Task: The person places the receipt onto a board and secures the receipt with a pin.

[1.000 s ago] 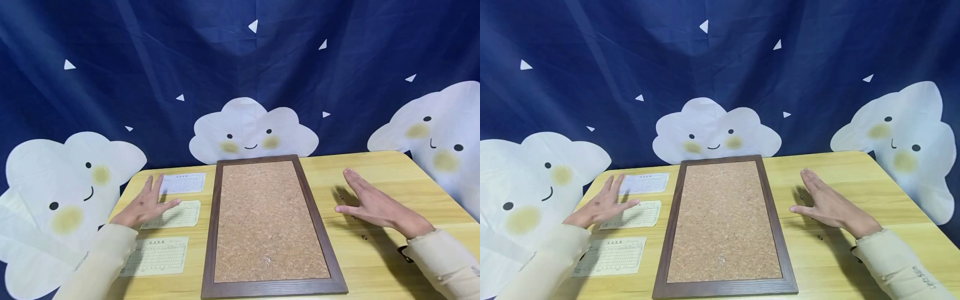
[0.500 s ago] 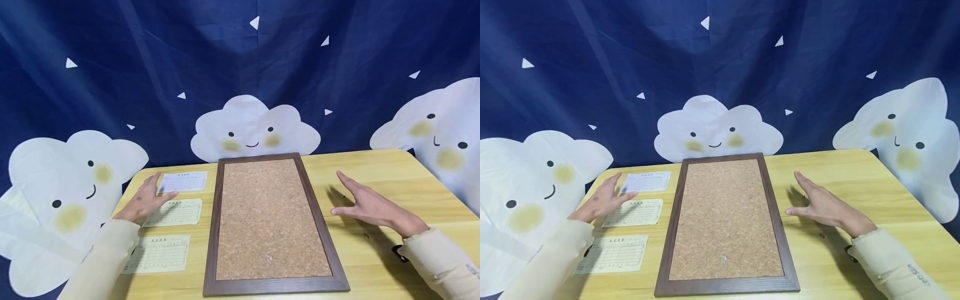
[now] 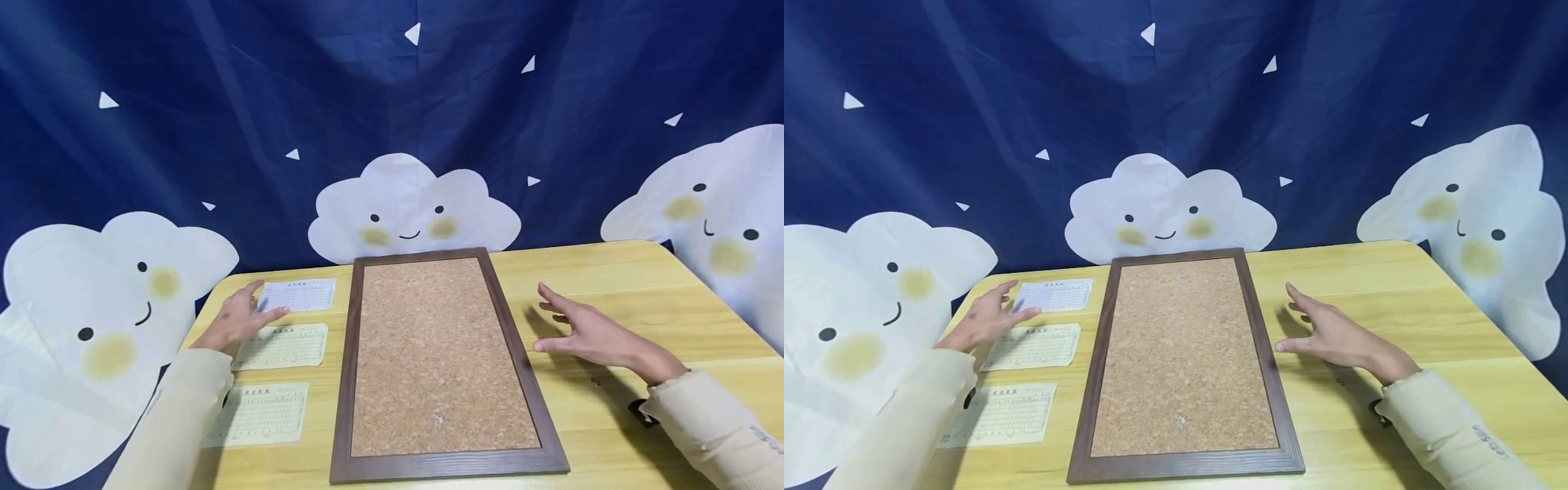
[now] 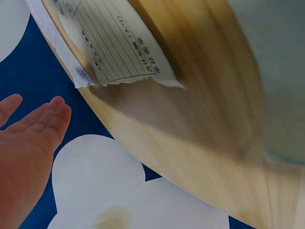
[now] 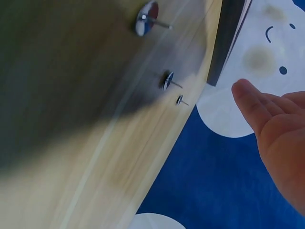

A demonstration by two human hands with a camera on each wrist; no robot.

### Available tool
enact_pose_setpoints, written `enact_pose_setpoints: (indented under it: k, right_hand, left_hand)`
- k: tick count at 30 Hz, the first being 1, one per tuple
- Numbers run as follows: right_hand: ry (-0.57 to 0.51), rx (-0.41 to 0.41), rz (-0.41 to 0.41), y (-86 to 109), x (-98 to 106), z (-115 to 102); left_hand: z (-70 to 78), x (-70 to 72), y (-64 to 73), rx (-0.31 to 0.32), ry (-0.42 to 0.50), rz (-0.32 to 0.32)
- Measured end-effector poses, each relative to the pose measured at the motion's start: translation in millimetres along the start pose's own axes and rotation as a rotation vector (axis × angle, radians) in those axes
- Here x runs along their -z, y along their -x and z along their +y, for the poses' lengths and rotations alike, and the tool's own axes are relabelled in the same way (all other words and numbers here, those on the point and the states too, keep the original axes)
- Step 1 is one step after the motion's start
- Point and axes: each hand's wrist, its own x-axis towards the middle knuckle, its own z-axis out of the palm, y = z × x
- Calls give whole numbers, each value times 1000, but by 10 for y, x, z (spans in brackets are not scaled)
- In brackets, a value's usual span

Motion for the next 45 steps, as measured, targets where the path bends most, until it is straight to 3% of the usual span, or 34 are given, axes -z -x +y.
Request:
enact_pose_setpoints:
  k: [7, 19, 24, 29, 34, 45]
  right_hand:
    - [-61, 21, -19, -14, -46, 8]
    - [-115, 26, -30, -53, -120, -6]
    - [-153, 37, -56, -53, -152, 7]
    - [-267, 54, -105, -61, -164, 24]
    - [-366, 61, -176, -75, -182, 27]
    - [-360, 40, -198, -102, -232, 37]
  left_hand:
    - [-41, 18, 1, 43, 89, 14]
    - [-140, 20, -81, 17, 107, 1]
    - [-172, -6, -116, 67, 159, -5]
    - [-205, -48, -153, 128, 214, -15]
    - [-227, -66, -174, 138, 223, -8]
    - [-244, -127, -221, 158, 160, 75]
